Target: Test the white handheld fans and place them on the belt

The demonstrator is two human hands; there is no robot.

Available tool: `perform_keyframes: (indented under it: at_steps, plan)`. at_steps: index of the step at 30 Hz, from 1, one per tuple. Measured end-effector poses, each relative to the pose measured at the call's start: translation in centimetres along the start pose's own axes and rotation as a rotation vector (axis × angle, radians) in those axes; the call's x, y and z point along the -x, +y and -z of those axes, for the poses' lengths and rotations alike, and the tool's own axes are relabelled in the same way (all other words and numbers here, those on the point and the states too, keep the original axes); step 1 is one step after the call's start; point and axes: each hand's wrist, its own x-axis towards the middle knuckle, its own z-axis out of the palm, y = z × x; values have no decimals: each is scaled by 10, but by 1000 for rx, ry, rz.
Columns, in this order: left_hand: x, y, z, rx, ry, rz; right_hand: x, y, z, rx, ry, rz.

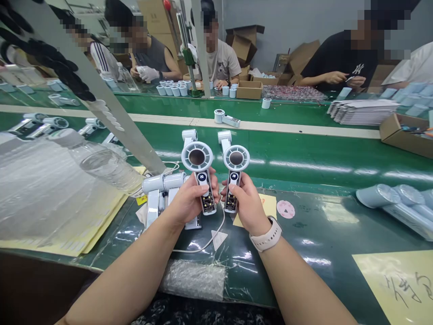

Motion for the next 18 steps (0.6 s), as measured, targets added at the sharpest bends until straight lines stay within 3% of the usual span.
perform_keyframes:
  at_steps: [14,18]
  plan:
    - [-2,-4,0,-73,83,17,-4,0,1,15,123,-17]
    - [-3,-6,3,-101,72,-4,-5,0,1,36,81,-24]
